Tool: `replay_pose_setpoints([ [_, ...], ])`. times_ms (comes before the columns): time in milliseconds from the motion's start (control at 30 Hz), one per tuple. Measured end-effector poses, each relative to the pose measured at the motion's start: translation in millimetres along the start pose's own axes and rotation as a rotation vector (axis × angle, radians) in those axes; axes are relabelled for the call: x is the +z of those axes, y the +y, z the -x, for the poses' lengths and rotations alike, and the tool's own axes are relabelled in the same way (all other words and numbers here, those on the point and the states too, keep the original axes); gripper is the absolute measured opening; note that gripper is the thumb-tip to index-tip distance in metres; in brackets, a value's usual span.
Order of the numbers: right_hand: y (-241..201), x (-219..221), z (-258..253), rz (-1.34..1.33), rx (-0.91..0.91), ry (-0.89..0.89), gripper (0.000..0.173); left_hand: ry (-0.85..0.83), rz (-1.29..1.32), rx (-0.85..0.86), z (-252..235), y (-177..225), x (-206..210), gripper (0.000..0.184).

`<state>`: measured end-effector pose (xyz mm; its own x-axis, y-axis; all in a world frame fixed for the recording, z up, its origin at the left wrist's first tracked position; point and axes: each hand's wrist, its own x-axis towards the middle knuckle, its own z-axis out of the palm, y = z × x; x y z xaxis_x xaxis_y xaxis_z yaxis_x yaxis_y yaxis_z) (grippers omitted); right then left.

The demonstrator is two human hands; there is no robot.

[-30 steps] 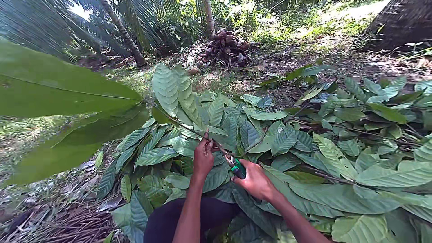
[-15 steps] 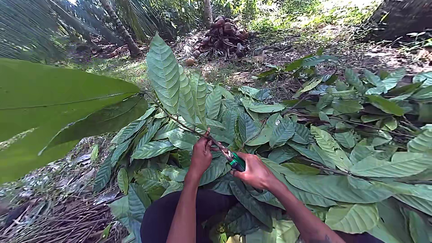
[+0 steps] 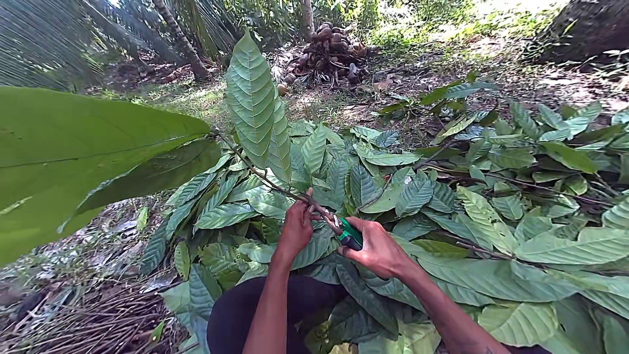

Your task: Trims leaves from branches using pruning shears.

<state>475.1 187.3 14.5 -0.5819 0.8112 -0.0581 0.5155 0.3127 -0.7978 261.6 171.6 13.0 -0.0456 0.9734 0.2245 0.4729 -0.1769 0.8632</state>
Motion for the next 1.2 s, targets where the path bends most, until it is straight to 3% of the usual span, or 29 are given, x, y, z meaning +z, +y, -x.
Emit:
replay_pose_setpoints([
  [533,-14.7,1.0,-4.9,0.008,-0.032,-0.018,0.048,-0.013,-0.063,0.108,2.4,-3.2,3.4,0.044],
  [700,-9.8,3.4,-3.9,-0.007,-0.1,0.128,0.036,-0.012,-0.075,0.102,4.4,-0.7,1.9,0.03],
  [900,-32.6,-7.2,-3.3,0.047,-0.105,0.075,0.053,0.008,-0.148,0.105,5.5,3.4,3.3,0.028],
  [1000,-44.6,-10.8,-6.5,0.019,-0.087,0.041,0.051,0.003,-0.125,0.048,6.7,9.3,4.6,0.043],
  [1200,-55.9,-10.8,-9.6,0.012,-0.089,0.028,0.052,0.005,-0.142,0.048,10.3,15.4,6.4,0.053],
])
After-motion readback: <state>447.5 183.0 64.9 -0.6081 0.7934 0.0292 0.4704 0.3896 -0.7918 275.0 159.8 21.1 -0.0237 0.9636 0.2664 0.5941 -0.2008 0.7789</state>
